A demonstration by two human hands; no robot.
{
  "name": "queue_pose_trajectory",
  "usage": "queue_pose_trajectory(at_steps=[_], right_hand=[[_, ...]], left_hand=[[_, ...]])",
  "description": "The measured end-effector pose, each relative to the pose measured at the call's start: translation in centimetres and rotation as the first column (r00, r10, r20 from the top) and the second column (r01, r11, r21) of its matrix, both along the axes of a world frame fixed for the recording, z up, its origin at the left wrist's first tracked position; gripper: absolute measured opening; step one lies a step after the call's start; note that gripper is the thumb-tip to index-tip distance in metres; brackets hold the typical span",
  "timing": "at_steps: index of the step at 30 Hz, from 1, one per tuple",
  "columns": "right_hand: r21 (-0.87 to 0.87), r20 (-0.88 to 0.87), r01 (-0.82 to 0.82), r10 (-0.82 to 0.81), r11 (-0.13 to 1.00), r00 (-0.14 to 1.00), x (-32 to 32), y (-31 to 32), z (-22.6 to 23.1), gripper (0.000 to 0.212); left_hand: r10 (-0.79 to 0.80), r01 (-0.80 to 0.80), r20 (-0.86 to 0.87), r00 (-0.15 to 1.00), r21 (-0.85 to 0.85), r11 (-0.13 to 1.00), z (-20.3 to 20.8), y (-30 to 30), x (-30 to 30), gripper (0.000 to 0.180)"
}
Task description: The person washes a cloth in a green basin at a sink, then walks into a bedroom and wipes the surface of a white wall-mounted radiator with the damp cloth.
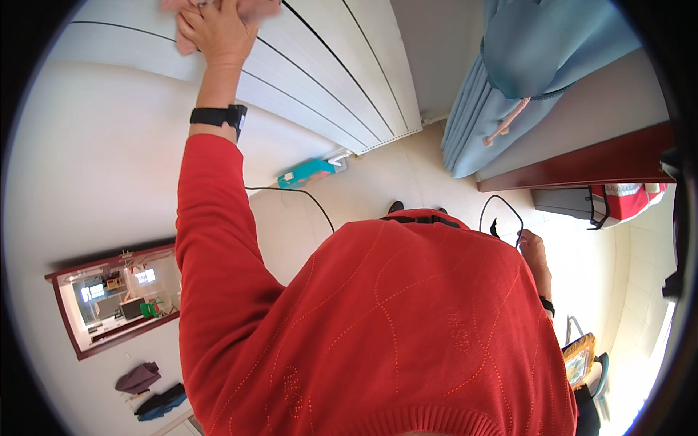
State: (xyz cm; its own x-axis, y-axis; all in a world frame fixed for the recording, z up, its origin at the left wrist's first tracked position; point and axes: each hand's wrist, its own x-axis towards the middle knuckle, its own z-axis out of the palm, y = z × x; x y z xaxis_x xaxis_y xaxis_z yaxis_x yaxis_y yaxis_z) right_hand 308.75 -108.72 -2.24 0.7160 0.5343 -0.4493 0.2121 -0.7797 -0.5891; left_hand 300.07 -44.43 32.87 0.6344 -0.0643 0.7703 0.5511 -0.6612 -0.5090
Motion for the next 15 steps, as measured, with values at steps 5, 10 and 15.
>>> queue_pose_trajectory(at_steps=[5, 10, 15], right_hand=[[-0.023, -0.074, 0.096, -0.097, 0.995, 0.992, -2.4, 0.1, 0.8, 0.026], [-0.061, -0.077, 0.125, -0.129, 0.990, 0.989, -4.4, 0.2, 2.1, 0.028], [-0.127, -0.057, 0.176, -0.184, 0.976, 0.981, -5.6, 0.2, 4.3, 0.028]], left_hand=[[0.034, -0.029, -0.041, 0.999, 0.114, 0.993, -3.9, 0.9, 0.0, 0.040], [-0.227, 0.226, 0.113, 0.967, 0.019, 0.974, -9.1, 1.8, 1.3, 0.020], [-0.189, 0.174, -0.085, 0.978, -0.154, 0.973, -14.4, 1.5, -0.2, 0.018]])
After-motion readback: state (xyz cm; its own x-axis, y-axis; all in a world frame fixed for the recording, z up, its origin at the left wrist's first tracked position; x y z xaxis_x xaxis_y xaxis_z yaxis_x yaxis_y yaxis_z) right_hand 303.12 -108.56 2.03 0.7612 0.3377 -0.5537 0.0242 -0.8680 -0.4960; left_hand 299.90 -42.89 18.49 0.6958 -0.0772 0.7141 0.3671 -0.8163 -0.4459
